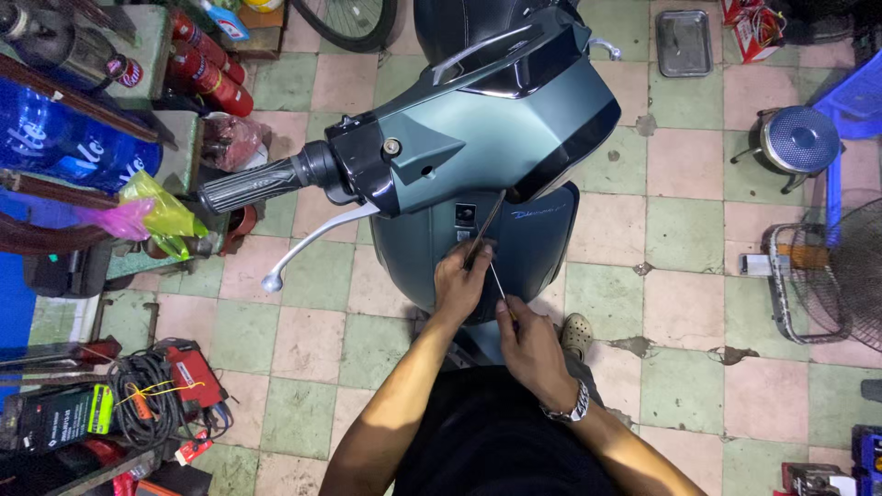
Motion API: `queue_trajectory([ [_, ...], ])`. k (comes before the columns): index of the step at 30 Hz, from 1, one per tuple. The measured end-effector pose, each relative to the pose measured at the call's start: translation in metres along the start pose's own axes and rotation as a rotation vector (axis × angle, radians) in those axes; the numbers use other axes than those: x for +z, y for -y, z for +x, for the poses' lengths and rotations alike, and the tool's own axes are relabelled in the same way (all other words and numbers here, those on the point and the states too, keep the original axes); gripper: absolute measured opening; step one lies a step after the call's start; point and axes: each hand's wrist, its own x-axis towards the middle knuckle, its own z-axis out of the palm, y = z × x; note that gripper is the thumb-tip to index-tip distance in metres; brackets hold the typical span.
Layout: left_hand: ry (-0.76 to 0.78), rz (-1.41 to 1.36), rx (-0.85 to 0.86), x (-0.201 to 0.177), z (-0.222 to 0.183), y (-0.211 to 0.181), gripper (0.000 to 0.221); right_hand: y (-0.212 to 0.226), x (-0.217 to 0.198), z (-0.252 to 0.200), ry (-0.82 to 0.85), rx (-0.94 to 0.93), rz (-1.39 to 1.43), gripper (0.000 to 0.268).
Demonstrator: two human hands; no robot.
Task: The person unscrews and removes panels from a scooter using a screwdriver, handling screws and panel sections by hand.
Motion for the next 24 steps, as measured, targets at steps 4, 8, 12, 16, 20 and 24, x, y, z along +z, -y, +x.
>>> queue_trajectory([
  [4, 0.005, 0.043, -0.006, 0.002, 0.011, -0.002, 0.028, -0.015, -0.009, 0.011, 0.002, -0.099, -0.015, 0.035],
  [8, 0.006, 0.018, -0.166, 0.002, 0.032, 0.000, 0.025, -0.050, -0.032, 0.045, 0.067, -0.285, 0.005, 0.036],
  [12, -0.001, -0.268, -0.291, 0.010, 0.034, 0.004, 0.029, -0.076, -0.050, 0.078, 0.245, -0.393, 0.170, 0.035],
  [16, -0.115, -0.320, -0.230, 0.025, 0.031, 0.005, 0.029, -0.081, -0.060, 0.113, 0.251, -0.259, 0.031, 0.029],
  [20, -0.198, -0.254, -0.268, 0.036, 0.029, 0.005, 0.029, -0.075, -0.064, 0.141, 0.251, -0.417, -0.116, 0.028],
  [24, -0.233, -0.274, -0.218, 0.035, 0.027, 0.002, 0.029, -0.071, -0.066, 0.167, 0.249, -0.530, -0.187, 0.032],
])
